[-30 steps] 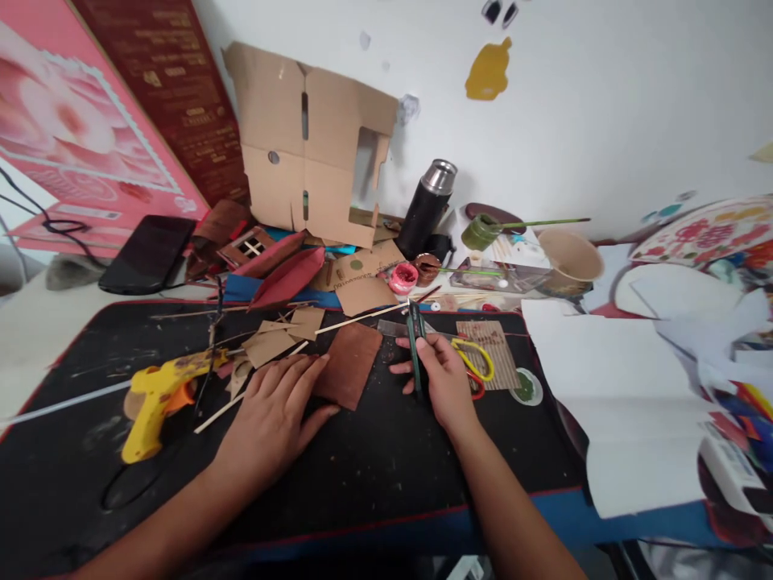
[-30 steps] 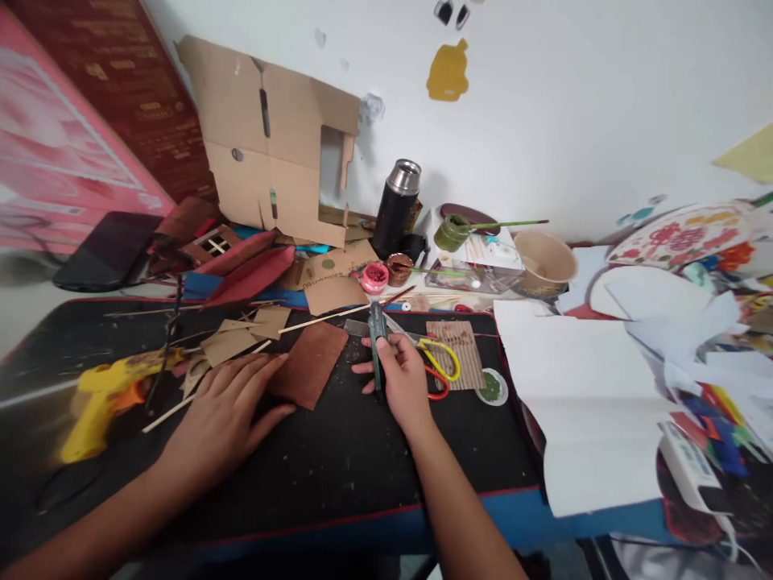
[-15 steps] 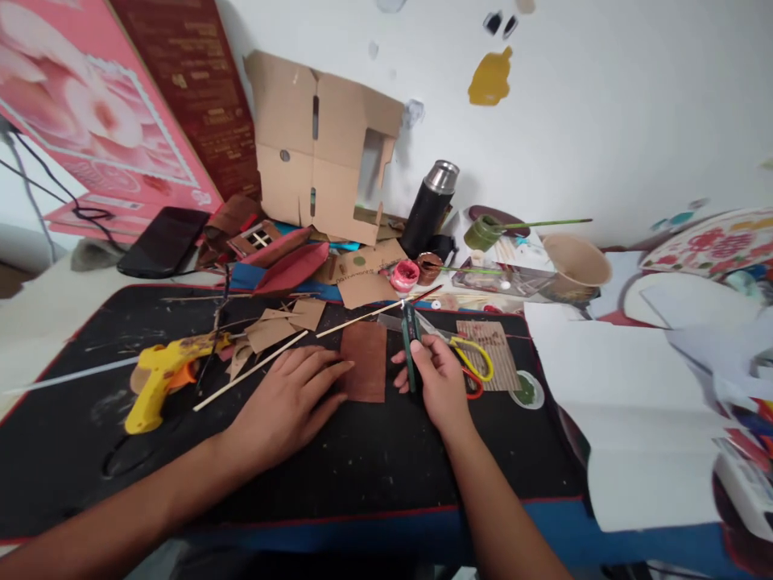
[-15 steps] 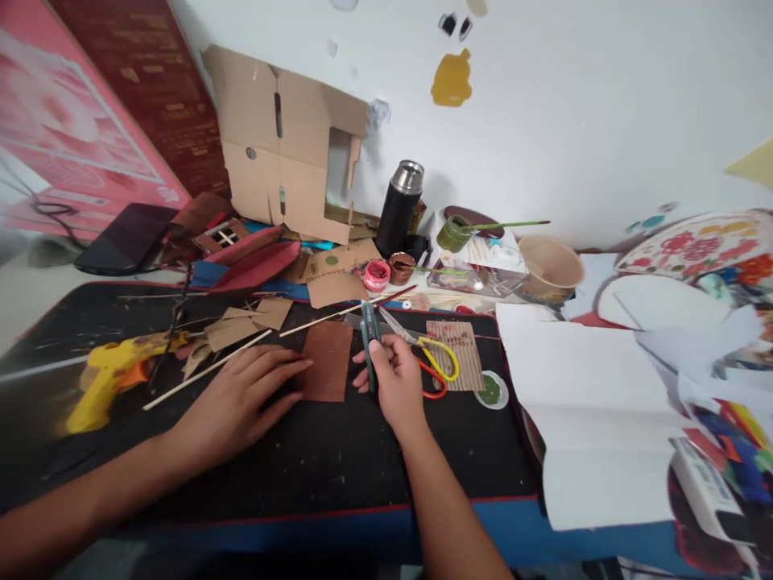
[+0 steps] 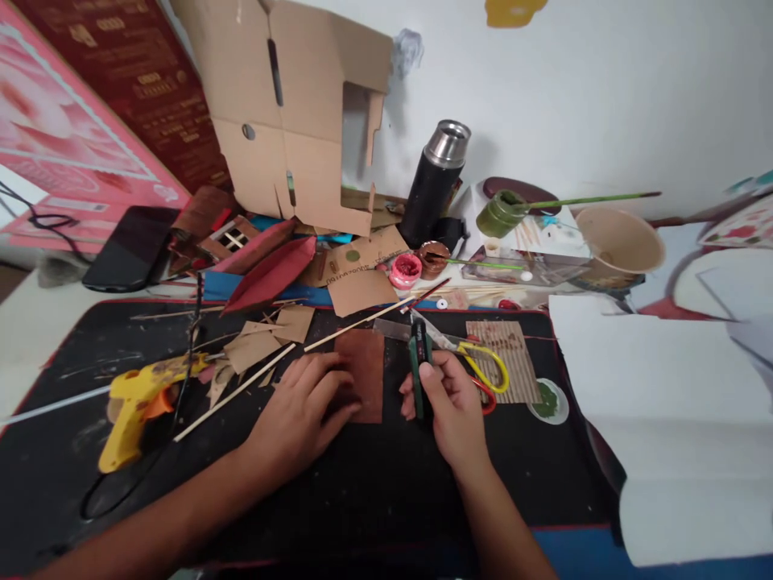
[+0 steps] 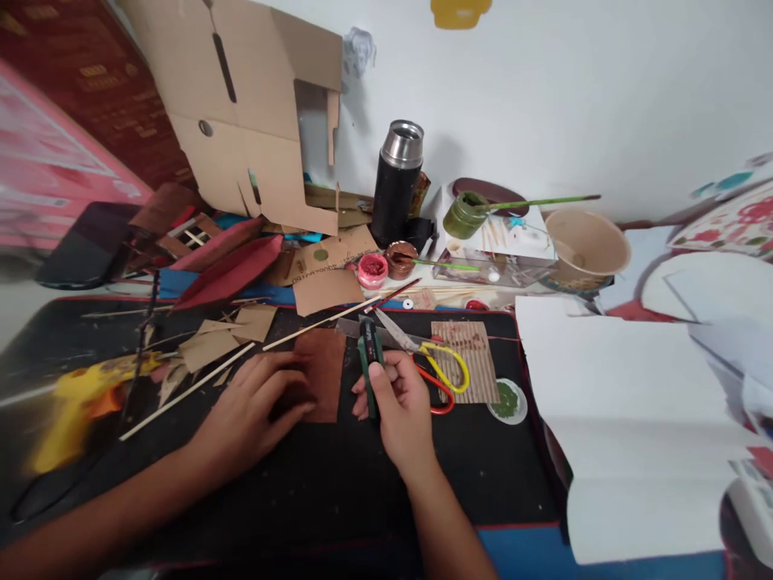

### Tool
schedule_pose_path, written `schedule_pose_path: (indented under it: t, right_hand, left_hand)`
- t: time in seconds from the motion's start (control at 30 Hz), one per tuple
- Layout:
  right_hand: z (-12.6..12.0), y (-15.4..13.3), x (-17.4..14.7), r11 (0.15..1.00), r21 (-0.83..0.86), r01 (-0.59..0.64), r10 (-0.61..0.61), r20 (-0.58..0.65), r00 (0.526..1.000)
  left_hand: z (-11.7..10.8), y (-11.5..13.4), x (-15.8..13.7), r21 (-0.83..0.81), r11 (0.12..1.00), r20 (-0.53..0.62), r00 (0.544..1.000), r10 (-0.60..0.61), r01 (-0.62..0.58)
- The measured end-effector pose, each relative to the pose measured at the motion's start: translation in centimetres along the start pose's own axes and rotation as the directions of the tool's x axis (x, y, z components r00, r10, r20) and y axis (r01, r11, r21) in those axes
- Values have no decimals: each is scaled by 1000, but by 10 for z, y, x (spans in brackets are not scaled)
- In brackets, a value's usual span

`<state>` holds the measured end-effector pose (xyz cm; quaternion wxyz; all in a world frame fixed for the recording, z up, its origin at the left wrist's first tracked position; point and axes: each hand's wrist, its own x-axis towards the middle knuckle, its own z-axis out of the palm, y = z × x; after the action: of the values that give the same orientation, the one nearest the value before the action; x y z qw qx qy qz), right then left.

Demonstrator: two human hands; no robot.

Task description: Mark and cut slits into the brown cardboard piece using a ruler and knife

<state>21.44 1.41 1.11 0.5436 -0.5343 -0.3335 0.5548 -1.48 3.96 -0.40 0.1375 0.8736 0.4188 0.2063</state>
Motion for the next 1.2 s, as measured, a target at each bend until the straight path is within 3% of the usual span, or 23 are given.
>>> schedule_pose_path:
  t: [0.23, 0.57, 0.9, 1.2]
  right_hand:
    - [4, 5, -5, 1000, -24, -7, 10, 98, 995]
    - [4, 3, -9, 974, 166, -154, 128, 156, 979]
    - [7, 11, -17, 984, -45, -174, 179, 165, 970]
    - [5, 4, -11, 989, 63, -132, 122, 134, 983]
  left_hand:
    - [1, 2, 1, 57, 997, -36, 998, 51, -49]
    - [1, 5, 2, 105, 992, -44, 997, 69, -64]
    - [4, -1, -6, 40, 999, -40, 999, 8, -6]
    - [2, 3, -1, 122, 989, -42, 995, 87, -82]
